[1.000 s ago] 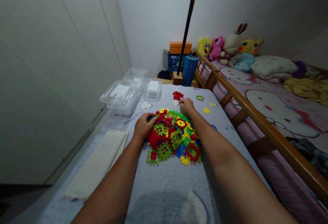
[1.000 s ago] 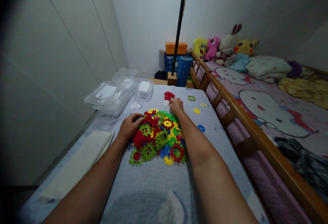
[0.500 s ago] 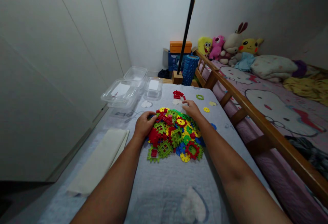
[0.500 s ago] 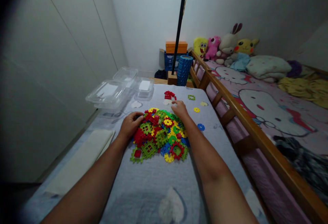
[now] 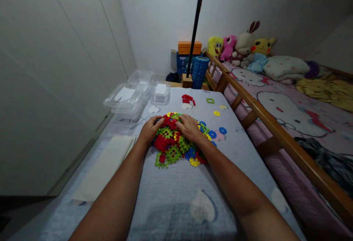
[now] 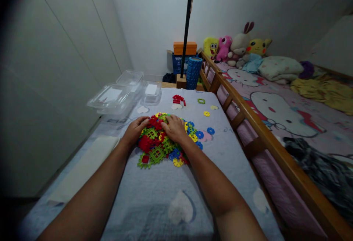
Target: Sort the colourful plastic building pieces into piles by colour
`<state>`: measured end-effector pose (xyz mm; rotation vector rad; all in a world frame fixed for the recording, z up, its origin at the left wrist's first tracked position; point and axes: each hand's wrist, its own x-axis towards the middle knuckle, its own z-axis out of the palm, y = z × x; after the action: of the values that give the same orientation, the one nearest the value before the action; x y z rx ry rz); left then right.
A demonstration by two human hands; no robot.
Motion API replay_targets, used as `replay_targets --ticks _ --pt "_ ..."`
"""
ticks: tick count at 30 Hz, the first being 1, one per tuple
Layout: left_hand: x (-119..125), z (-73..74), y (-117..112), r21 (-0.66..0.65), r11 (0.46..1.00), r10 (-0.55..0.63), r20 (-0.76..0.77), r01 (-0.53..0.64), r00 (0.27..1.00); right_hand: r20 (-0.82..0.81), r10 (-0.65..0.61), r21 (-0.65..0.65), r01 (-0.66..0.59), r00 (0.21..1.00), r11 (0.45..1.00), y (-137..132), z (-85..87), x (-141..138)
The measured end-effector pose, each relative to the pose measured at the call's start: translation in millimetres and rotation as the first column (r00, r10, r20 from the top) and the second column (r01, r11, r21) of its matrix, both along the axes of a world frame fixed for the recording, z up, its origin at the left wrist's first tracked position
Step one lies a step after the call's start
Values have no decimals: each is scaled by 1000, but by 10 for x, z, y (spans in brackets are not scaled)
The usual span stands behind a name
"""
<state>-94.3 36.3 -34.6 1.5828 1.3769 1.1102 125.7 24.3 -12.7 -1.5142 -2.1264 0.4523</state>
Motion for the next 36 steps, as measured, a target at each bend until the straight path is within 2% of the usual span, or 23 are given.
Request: replay_targets --ticks 3,6,10,13,16,20,24,28,32,36 --pt "5 -6 -13 3 1000 -20 -1 20 1000 -143 65 61 -57 988 996 27 48 58" --pt "6 -21 -25 12 1000 -9 -31 10 999 -206 32 103 -11 978 995 32 125 320" --pt "7 -34 -31 18 1000 19 -66 -18 998 -60 -183 42 186 981 982 -26 169 847" --pt "11 -31 -28 19 999 30 -74 -29 997 106 -297 -41 303 949 952 -119 104 1127" --pt "14 -23 -25 25 999 38 -84 -36 996 176 -288 -62 303 941 951 -213 -5 1208" --pt "18 -9 -31 22 999 41 -77 -39 996 170 -256 -42 267 952 963 -258 -100 1160" --pt "19 -12 -37 23 999 43 -75 -41 996 10 -280 -36 281 960 959 -219 -95 1133" --pt "14 -44 -23 28 999 44 -64 -42 997 -234 -323 -150 294 917 944 -139 -16 1152" --pt "12 -60 -11 34 999 36 -59 -34 998 -445 -374 -185 325 814 928 40 99 1223" --pt "17 -51 -13 32 999 41 -62 -39 997 -579 -498 -294 404 646 866 338 163 1320"
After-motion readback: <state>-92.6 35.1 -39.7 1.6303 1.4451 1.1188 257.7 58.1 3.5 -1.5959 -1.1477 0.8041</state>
